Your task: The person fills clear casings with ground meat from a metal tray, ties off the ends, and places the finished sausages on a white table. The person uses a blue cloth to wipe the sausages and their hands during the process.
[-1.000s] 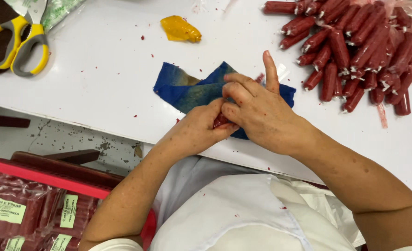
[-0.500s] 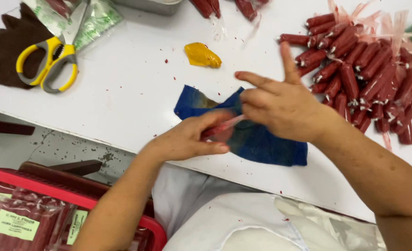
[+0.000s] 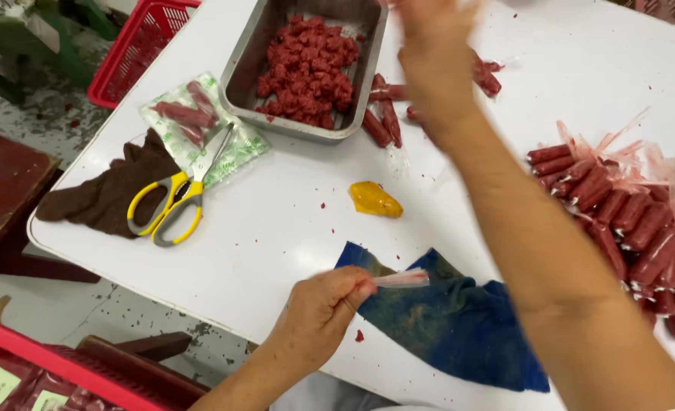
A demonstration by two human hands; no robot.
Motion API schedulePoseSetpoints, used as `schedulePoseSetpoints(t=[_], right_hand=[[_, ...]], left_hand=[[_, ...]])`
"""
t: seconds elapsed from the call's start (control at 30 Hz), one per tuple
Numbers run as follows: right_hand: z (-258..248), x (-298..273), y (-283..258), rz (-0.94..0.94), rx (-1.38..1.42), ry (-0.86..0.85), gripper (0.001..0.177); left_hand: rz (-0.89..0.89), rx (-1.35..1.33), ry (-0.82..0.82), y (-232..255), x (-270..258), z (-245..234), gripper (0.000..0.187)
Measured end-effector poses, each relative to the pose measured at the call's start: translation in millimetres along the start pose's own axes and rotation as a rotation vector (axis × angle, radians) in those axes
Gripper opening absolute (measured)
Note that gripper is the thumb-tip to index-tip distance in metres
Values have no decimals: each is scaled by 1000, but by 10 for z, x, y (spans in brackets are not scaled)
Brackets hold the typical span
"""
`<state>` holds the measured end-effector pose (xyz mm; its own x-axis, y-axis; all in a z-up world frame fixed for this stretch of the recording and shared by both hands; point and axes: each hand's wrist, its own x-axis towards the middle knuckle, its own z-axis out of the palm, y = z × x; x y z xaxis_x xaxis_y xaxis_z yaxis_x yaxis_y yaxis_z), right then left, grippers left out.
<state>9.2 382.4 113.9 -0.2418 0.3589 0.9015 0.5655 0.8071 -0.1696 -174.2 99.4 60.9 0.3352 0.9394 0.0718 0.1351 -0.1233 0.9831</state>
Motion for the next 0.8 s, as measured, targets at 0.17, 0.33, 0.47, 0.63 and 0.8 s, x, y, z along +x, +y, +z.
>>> schedulePoseSetpoints(t=[0.17,0.33,0.47,0.63,0.8], right_hand=[[141,-757,-812,506,821,-733,65],[-630,-1204,-1255,787,1072,-648,27],[-1331,-1179,-1488,554,716,-785,24],[-1903,-1864,-1358,239,409,-776,37],[-2185,-2179,-1555,4,126,-673,16]], left_hand=[[460,412,674,-294,427,-92,11],[522,160,595,-133,703,178,16],[238,-823,302,-70,643,511,24],[493,-75,227,-99,146,851,7],[344,-183,169,-135,-457,852,9]])
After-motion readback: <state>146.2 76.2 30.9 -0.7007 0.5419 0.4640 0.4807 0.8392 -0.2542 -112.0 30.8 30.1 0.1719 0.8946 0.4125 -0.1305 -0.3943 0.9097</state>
